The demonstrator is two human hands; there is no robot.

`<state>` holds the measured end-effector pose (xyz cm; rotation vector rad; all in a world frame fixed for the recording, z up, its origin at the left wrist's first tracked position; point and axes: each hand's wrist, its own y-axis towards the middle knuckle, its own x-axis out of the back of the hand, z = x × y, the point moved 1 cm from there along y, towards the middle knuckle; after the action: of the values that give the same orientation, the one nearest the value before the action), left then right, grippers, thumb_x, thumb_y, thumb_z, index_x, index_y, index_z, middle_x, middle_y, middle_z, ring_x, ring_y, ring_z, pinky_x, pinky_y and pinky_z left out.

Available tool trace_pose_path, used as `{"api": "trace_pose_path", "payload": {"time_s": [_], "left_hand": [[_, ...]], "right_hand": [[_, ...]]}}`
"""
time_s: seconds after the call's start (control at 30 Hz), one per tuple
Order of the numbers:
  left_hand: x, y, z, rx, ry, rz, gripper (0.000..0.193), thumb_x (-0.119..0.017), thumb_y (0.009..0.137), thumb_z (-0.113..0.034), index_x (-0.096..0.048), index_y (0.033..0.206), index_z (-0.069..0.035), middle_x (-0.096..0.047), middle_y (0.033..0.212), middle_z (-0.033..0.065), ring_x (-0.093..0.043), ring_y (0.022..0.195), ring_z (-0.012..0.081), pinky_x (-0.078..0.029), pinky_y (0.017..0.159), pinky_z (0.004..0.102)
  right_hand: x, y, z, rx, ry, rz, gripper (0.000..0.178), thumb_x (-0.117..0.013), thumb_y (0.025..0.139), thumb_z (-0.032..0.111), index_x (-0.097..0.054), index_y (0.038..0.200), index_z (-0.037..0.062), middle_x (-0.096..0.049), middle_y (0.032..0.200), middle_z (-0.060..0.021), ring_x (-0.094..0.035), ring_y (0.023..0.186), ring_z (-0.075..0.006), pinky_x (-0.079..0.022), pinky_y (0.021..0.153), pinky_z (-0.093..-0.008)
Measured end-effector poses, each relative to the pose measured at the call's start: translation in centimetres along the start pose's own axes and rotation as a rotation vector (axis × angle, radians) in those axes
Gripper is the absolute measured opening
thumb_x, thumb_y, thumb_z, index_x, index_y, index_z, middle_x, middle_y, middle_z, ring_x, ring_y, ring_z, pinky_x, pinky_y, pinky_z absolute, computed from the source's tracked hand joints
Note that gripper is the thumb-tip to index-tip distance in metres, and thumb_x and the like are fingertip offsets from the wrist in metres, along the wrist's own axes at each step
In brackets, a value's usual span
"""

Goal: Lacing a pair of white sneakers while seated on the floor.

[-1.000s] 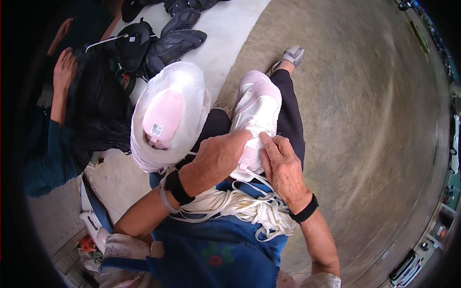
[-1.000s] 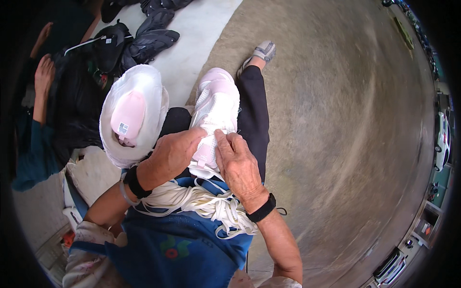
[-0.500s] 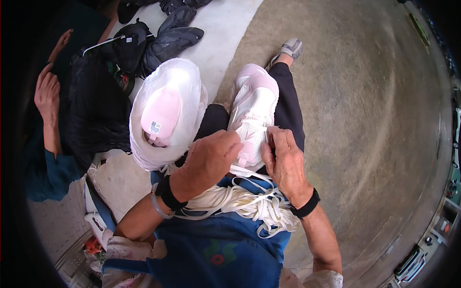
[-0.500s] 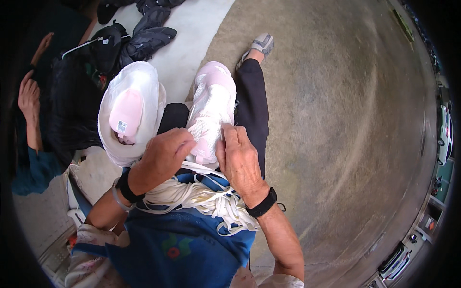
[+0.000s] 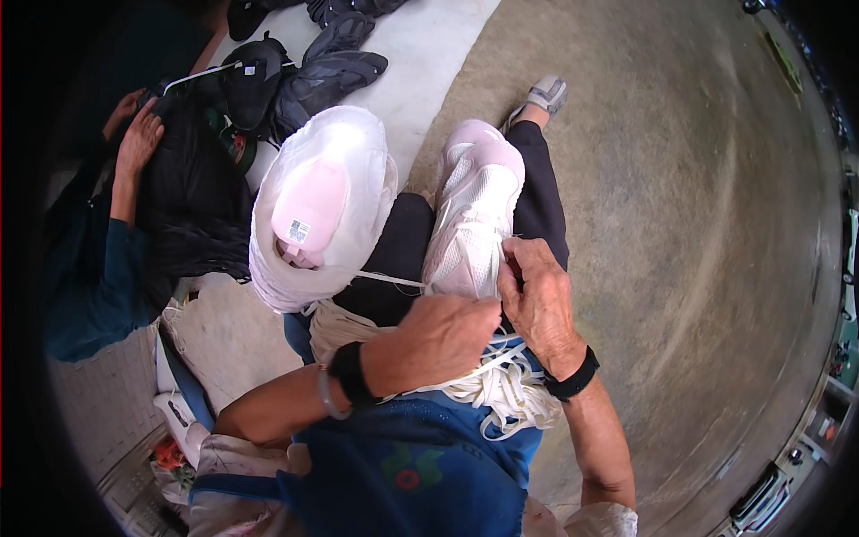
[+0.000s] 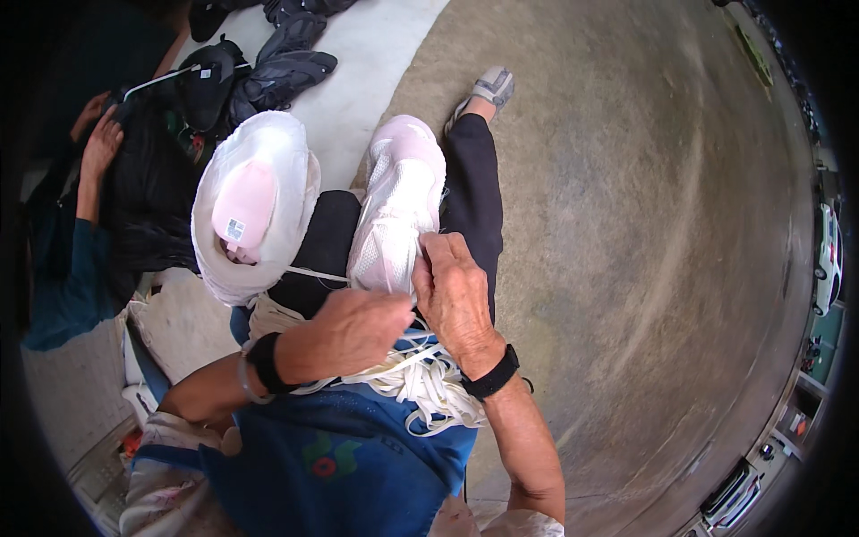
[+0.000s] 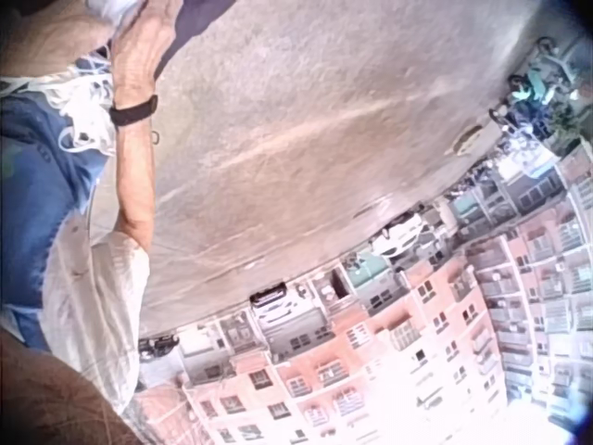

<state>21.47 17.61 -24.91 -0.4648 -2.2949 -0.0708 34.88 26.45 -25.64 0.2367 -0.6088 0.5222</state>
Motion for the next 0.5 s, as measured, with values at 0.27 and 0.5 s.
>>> {"api": "trace_pose_path", "payload": {"time_s": [0.27, 0.5], "left_hand": [[2.0, -1.2, 0.4, 0.143, -0.206, -0.054, 0.022, -0.055, 0.093, -0.015, -0.049, 0.077, -0.002, -0.052, 0.061, 0.0214, -0.055, 0.062, 0.0422, -0.041, 0.054, 0.0476], [5.2, -2.2, -2.2, 0.196, -0.227, -0.076, 0.022, -0.056, 0.092, -0.017, -0.050, 0.077, -0.003, -0.052, 0.061, 0.0194, -0.057, 0.060, 0.0396, -0.042, 0.052, 0.0454]], "right_hand": [[0.4, -0.1, 0.0, -0.031, 0.040, 0.004, 0.023, -0.063, 0.082, -0.001, -0.058, 0.105, -0.0016, -0.058, 0.090, -0.0194, -0.061, 0.077, -0.0379, -0.051, 0.068, -0.0410], [1.8, -1.3, 1.8, 0.083, 0.009, -0.020, 0.019, -0.062, 0.084, 0.000, -0.060, 0.103, -0.0015, -0.059, 0.088, -0.0175, -0.061, 0.076, -0.0356, -0.051, 0.066, -0.0388]]}}
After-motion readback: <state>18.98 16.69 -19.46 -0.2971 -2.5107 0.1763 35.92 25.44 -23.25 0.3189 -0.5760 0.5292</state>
